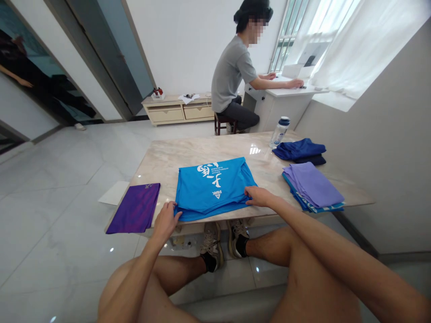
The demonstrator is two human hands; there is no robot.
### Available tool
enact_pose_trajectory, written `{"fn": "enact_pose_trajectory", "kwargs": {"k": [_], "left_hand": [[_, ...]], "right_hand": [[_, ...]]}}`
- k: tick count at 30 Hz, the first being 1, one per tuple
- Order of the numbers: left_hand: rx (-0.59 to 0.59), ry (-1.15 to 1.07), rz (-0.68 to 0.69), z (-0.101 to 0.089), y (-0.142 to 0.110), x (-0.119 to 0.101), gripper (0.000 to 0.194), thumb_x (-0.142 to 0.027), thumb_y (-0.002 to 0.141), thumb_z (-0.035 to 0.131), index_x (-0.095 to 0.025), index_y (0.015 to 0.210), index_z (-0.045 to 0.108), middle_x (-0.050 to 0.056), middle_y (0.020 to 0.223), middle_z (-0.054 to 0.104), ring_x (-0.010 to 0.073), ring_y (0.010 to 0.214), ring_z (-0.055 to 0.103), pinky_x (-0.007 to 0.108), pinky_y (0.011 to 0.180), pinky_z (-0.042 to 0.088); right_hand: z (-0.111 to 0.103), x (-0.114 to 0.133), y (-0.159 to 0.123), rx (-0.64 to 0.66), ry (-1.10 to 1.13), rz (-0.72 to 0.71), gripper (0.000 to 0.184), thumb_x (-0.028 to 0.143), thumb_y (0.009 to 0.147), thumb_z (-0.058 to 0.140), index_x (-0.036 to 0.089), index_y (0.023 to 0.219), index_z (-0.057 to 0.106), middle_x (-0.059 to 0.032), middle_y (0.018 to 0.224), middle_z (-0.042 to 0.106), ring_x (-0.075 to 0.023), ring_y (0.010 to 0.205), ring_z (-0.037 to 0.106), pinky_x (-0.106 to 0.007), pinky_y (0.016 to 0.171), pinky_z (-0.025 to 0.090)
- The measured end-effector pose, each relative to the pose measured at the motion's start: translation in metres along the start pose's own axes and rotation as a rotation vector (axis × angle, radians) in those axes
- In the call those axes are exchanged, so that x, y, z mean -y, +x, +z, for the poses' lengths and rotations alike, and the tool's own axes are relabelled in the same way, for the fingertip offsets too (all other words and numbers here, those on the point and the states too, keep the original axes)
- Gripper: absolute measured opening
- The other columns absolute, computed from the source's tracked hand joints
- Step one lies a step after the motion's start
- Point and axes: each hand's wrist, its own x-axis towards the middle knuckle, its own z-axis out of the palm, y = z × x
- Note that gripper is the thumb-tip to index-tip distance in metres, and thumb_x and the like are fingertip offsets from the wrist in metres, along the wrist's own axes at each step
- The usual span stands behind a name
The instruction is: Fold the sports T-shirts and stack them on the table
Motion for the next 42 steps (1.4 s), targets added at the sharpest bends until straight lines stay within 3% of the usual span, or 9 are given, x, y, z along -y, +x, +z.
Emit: {"fn": "enact_pose_trajectory", "kwargs": {"k": [6,11,14,17,21,27,35,40,42], "left_hand": [[0.03,-0.119,-0.014,0.005,0.016,0.012,0.02,-0.026,0.095,0.06,-0.023,0.113,0.068,0.009,0.111,0.077,0.0279,0.102,0.075,0.037,0.089,0.056],[-0.019,-0.304,0.158,-0.009,0.005,0.025,0.025,-0.034,0.097,0.058,-0.024,0.116,0.071,0.008,0.111,0.076,0.0263,0.099,0.073,0.037,0.09,0.056],[0.021,-0.285,0.159,-0.019,-0.008,0.032,0.033,-0.031,0.095,0.06,-0.026,0.126,0.07,0.006,0.107,0.076,0.0272,0.1,0.071,0.038,0.089,0.055],[0.145,-0.145,0.132,-0.024,-0.013,0.033,0.03,-0.021,0.087,0.063,-0.028,0.115,0.073,0.006,0.099,0.077,0.0297,0.102,0.07,0.038,0.087,0.053],[0.169,-0.054,0.165,-0.022,-0.007,0.021,0.01,-0.03,0.089,0.071,-0.026,0.098,0.073,0.009,0.106,0.076,0.0318,0.105,0.07,0.04,0.088,0.053],[0.245,-0.086,0.143,-0.013,0.006,0.0,0.016,-0.027,0.091,0.073,-0.025,0.108,0.075,0.007,0.102,0.079,0.0298,0.102,0.073,0.038,0.087,0.054],[0.255,-0.301,0.278,-0.029,0.006,0.003,0.025,-0.032,0.098,0.061,-0.026,0.102,0.085,0.009,0.106,0.078,0.0251,0.098,0.072,0.038,0.093,0.057],[0.557,-0.448,0.324,-0.046,0.0,0.003,0.035,-0.049,0.098,0.063,-0.028,0.084,0.087,0.009,0.097,0.073,0.0239,0.092,0.071,0.038,0.088,0.058],[0.557,-0.484,0.319,-0.044,-0.001,-0.001,0.035,-0.052,0.098,0.064,-0.027,0.088,0.085,0.009,0.1,0.074,0.0246,0.096,0.071,0.039,0.091,0.059]], "right_hand": [[-0.002,-0.006,-0.013,-0.028,-0.031,-0.016,0.015,0.021,0.097,0.069,0.022,0.109,0.077,-0.0089,0.112,0.081,-0.027,0.104,0.075,-0.029,0.084,0.052],[-0.001,-0.021,-0.036,-0.175,0.05,-0.118,0.02,0.024,0.102,0.06,0.024,0.112,0.078,-0.0068,0.113,0.08,-0.0243,0.104,0.074,-0.031,0.093,0.052],[0.003,-0.031,-0.042,-0.103,0.088,-0.155,0.022,0.025,0.101,0.059,0.024,0.109,0.079,-0.007,0.111,0.08,-0.0246,0.101,0.074,-0.033,0.094,0.053],[0.005,-0.037,-0.041,0.044,0.095,-0.155,0.019,0.024,0.099,0.062,0.024,0.1,0.081,-0.0069,0.105,0.081,-0.0253,0.097,0.074,-0.033,0.09,0.054],[0.003,-0.029,-0.03,0.013,0.089,-0.18,0.017,0.028,0.099,0.066,0.023,0.105,0.081,-0.0095,0.11,0.079,-0.0272,0.1,0.074,-0.034,0.089,0.054],[0.007,-0.005,-0.009,0.048,0.11,-0.239,0.026,0.034,0.087,0.083,0.021,0.108,0.077,-0.0108,0.116,0.075,-0.0288,0.101,0.073,-0.034,0.085,0.055],[-0.003,-0.001,-0.012,0.002,0.095,-0.283,0.016,0.016,0.092,0.067,0.024,0.095,0.082,-0.008,0.105,0.081,-0.0271,0.099,0.074,-0.032,0.089,0.054],[-0.007,-0.008,-0.024,0.198,0.121,-0.229,0.02,0.013,0.084,0.072,0.027,0.088,0.085,-0.0043,0.096,0.083,-0.0253,0.088,0.075,-0.03,0.079,0.053],[-0.006,-0.008,-0.025,0.2,0.095,-0.201,0.02,0.012,0.086,0.07,0.026,0.087,0.084,-0.0056,0.096,0.082,-0.0261,0.09,0.075,-0.031,0.079,0.052]]}}
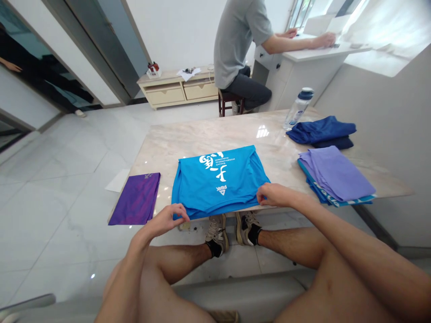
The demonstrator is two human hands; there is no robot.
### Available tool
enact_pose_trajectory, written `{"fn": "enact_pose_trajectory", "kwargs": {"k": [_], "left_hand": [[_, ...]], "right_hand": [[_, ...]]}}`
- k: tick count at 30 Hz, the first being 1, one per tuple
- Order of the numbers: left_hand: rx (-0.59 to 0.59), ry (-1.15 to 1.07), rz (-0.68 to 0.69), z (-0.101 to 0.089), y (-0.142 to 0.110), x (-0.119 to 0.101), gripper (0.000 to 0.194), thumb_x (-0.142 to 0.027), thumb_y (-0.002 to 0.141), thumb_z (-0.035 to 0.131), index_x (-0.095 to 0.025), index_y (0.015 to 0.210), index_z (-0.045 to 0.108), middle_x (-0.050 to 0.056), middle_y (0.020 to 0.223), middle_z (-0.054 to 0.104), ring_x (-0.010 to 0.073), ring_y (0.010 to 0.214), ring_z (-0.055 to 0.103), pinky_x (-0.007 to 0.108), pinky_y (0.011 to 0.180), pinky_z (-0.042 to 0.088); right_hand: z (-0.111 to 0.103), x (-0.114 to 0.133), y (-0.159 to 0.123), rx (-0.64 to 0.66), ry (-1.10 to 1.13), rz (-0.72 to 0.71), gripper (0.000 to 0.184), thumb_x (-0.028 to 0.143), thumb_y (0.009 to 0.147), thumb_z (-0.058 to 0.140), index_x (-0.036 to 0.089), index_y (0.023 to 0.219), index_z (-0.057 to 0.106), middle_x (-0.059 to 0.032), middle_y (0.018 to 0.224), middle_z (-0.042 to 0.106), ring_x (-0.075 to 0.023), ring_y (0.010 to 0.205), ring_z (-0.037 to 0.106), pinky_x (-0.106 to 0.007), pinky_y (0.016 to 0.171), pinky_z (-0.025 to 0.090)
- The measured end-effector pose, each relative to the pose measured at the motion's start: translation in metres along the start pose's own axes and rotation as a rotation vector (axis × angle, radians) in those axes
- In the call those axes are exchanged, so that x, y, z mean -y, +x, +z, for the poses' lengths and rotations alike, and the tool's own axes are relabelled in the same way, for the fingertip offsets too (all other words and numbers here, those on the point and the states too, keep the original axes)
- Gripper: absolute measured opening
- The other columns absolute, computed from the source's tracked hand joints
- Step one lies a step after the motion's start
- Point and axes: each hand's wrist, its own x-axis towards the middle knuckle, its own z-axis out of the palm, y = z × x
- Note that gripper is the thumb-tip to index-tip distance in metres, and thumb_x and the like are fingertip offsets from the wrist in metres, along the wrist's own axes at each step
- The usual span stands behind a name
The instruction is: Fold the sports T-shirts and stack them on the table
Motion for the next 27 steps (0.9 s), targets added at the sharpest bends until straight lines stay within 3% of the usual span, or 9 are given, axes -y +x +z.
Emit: {"fn": "enact_pose_trajectory", "kwargs": {"k": [3,5,8,11,13,18,20,23,27], "left_hand": [[-0.189,0.053,0.051,0.009,0.012,-0.004,0.029,-0.05,0.099,0.065,-0.025,0.1,0.079,0.01,0.11,0.074,0.0267,0.106,0.07,0.041,0.098,0.057],[-0.26,0.137,0.086,0.018,0.024,-0.006,0.026,-0.046,0.097,0.07,-0.025,0.112,0.075,0.01,0.118,0.074,0.0286,0.113,0.068,0.043,0.102,0.055],[-0.244,0.273,0.117,0.033,0.04,-0.01,0.028,-0.039,0.096,0.076,-0.026,0.121,0.073,0.01,0.124,0.073,0.0299,0.118,0.067,0.043,0.103,0.052],[-0.212,0.415,0.129,0.044,0.049,-0.015,0.013,-0.031,0.103,0.067,-0.025,0.11,0.076,0.008,0.116,0.076,0.0288,0.11,0.067,0.043,0.096,0.05],[-0.188,0.476,0.151,0.047,0.051,-0.02,0.02,-0.027,0.107,0.059,-0.025,0.102,0.078,0.008,0.109,0.077,0.0277,0.105,0.067,0.043,0.093,0.048],[-0.088,0.43,0.163,0.033,0.042,-0.041,0.016,-0.026,0.103,0.065,-0.025,0.099,0.08,0.006,0.105,0.08,0.0247,0.102,0.07,0.037,0.091,0.05],[-0.109,0.444,0.122,0.022,0.036,-0.051,0.013,-0.026,0.1,0.068,-0.025,0.099,0.081,0.005,0.102,0.081,0.0248,0.1,0.072,0.036,0.089,0.052],[-0.295,0.444,0.108,0.005,0.025,-0.063,0.018,-0.032,0.101,0.065,-0.026,0.094,0.081,0.004,0.098,0.081,0.0245,0.096,0.074,0.034,0.087,0.055],[-0.618,0.29,0.163,-0.002,0.018,-0.067,0.048,-0.066,0.102,0.057,-0.027,0.089,0.081,0.004,0.091,0.082,0.0232,0.082,0.076,0.032,0.076,0.06]], "right_hand": [[0.003,0.005,0.005,-0.109,-0.011,-0.047,0.013,0.018,0.09,0.075,0.024,0.099,0.082,-0.0086,0.108,0.079,-0.0279,0.101,0.073,-0.032,0.086,0.053],[0.005,0.011,0.011,-0.172,-0.003,-0.107,0.026,0.024,0.089,0.081,0.023,0.114,0.079,-0.0103,0.119,0.076,-0.029,0.107,0.072,-0.033,0.091,0.054],[0.008,0.02,0.017,-0.194,-0.027,-0.166,0.027,0.026,0.092,0.079,0.023,0.119,0.078,-0.0122,0.124,0.073,-0.0305,0.113,0.071,-0.036,0.097,0.055],[0.004,0.025,0.019,-0.159,-0.051,-0.165,0.014,0.022,0.098,0.07,0.022,0.107,0.081,-0.0119,0.115,0.076,-0.0301,0.111,0.072,-0.036,0.097,0.055],[-0.001,0.027,0.017,-0.154,-0.046,-0.137,0.016,0.021,0.099,0.068,0.022,0.107,0.082,-0.0111,0.113,0.079,-0.0293,0.109,0.073,-0.034,0.095,0.055],[-0.016,0.029,0.008,-0.033,-0.044,-0.048,0.02,0.017,0.094,0.074,0.021,0.107,0.087,-0.0095,0.109,0.084,-0.0269,0.105,0.076,-0.029,0.091,0.053],[-0.023,0.032,0.007,0.024,-0.047,0.006,0.018,0.017,0.092,0.076,0.022,0.103,0.089,-0.0086,0.103,0.085,-0.0258,0.1,0.077,-0.027,0.087,0.053],[-0.04,0.045,0.005,-0.038,-0.054,0.062,0.011,0.022,0.093,0.08,0.021,0.098,0.089,-0.0087,0.1,0.085,-0.026,0.095,0.077,-0.026,0.079,0.051],[-0.068,0.069,0.003,-0.209,-0.019,0.073,0.023,0.041,0.096,0.083,0.019,0.092,0.087,-0.0091,0.094,0.084,-0.0247,0.087,0.075,-0.026,0.07,0.046]]}}
